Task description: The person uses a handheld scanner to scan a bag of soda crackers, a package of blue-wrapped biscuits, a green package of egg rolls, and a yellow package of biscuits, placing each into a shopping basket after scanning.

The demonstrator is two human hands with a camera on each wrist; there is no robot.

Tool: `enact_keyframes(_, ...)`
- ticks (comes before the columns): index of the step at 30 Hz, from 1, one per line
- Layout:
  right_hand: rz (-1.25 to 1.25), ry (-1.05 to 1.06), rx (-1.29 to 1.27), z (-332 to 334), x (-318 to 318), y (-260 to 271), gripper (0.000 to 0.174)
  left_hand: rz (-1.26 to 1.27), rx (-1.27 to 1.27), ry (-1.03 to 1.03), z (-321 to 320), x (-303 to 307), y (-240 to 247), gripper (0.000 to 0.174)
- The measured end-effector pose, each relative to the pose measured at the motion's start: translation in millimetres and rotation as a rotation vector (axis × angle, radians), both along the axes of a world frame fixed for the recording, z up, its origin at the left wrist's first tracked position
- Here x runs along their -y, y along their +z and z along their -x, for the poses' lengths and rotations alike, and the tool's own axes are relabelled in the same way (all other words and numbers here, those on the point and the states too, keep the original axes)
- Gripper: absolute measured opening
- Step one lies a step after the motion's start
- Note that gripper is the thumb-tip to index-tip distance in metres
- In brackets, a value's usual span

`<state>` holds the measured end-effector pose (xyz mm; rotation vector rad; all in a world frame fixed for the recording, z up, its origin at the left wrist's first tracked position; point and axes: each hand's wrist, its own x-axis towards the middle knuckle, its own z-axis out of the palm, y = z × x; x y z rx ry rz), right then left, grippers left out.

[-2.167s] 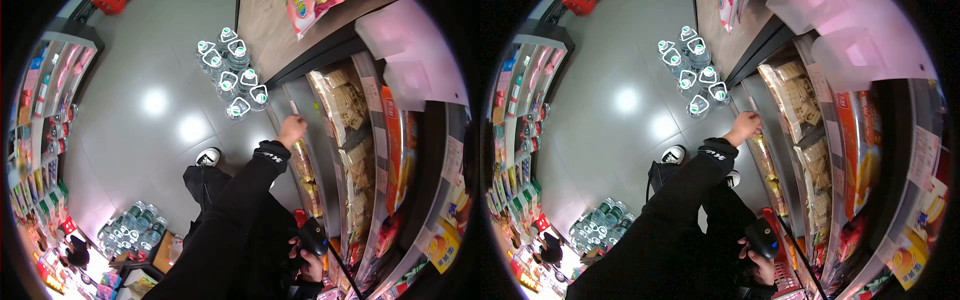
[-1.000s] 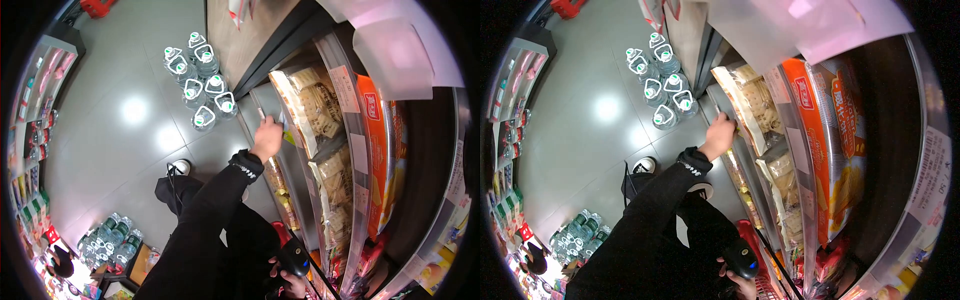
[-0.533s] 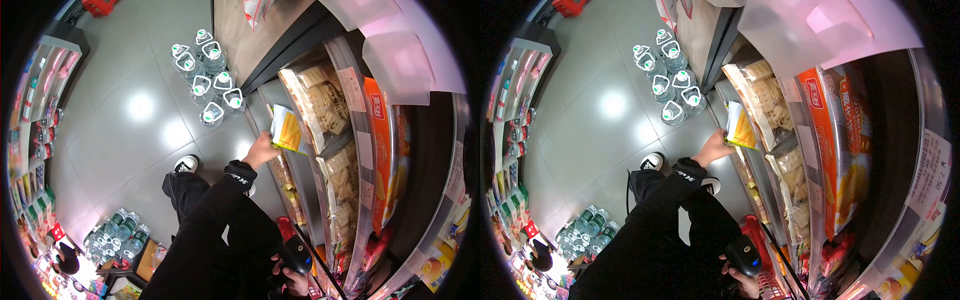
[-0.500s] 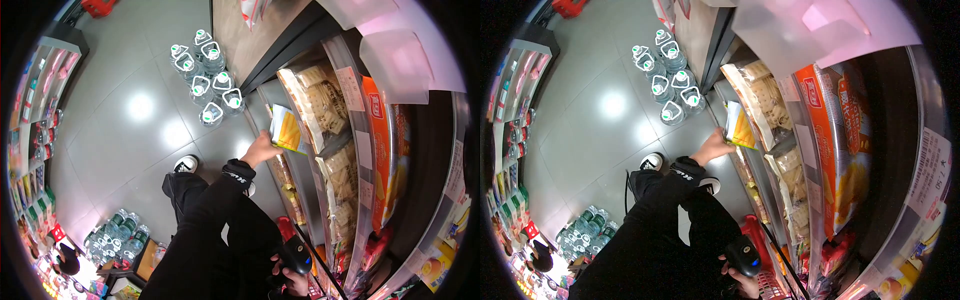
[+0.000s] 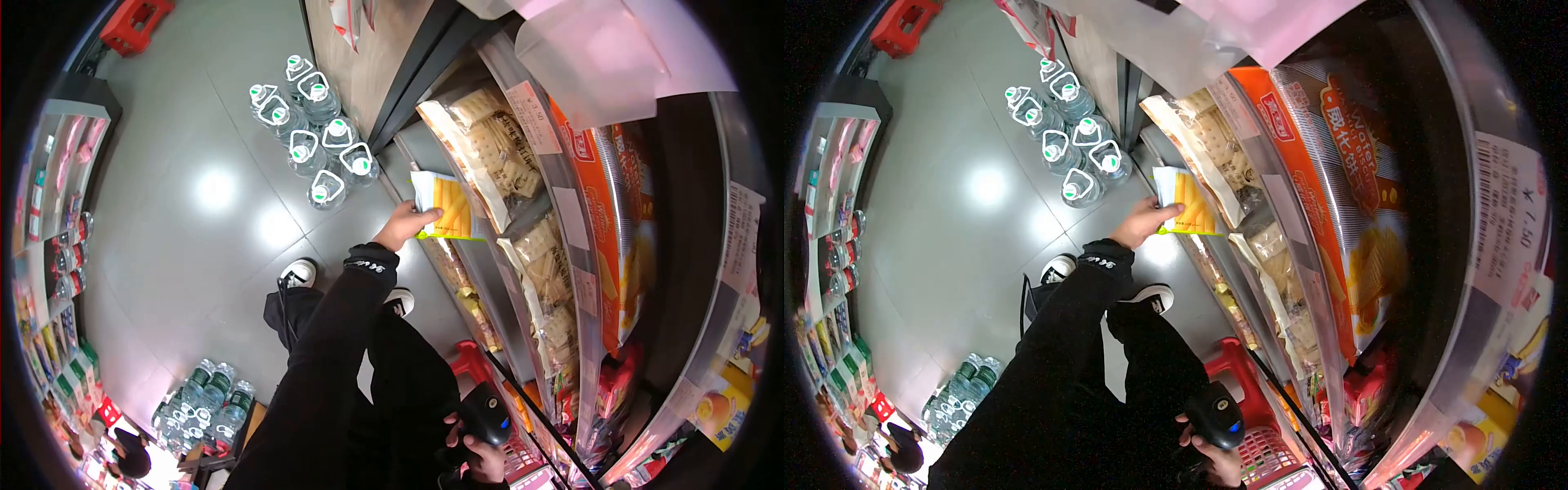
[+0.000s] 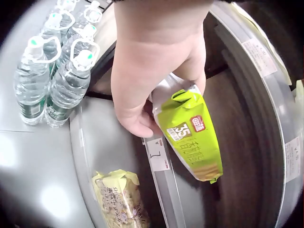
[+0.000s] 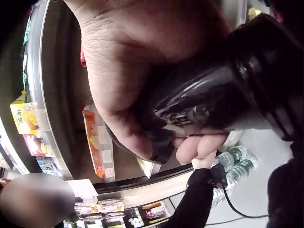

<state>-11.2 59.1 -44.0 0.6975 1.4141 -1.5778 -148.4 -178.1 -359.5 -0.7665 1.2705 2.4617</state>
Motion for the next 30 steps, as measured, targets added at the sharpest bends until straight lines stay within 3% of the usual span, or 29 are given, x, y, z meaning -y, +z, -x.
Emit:
enact_keyframes(4,-0.014,0.043,-0.025,-13,16,11,0.039,-0.113,0.038,0.049,-30,16,22,0.048)
enact_keyframes(6,-0.024,0.015,-0.091,-18,26,19,0.034,-0.088,0.037,-0.035,-46,33,45,0.046)
enact_keyframes(11,0.044,0.026,-0.094,-25,41,31,0.042,-0.190,-0.019,-0.243,-97,99,99,0.046)
enact_keyframes(16,0.081,0.100,-0.209,-28,80,69,0.045,-0.154,-0.057,-0.436,-168,175,222,0.053)
enact_keyframes(20,-0.007,0.065,-0.240,-33,99,96,0.045,-0.097,-0.042,-0.368,-213,195,270,0.058)
enact_keyframes(22,-0.189,0.196,-0.467,-42,98,100,0.049,-0.142,-0.038,-0.283,-228,196,292,0.059)
enact_keyframes(27,-0.124,0.260,-0.579,-45,131,150,0.052,-0.248,-0.132,-0.079,-245,194,338,0.051)
enact_keyframes(30,-0.118,0.289,-0.579,-50,141,169,0.053,-0.282,-0.218,-0.063,-249,196,355,0.049)
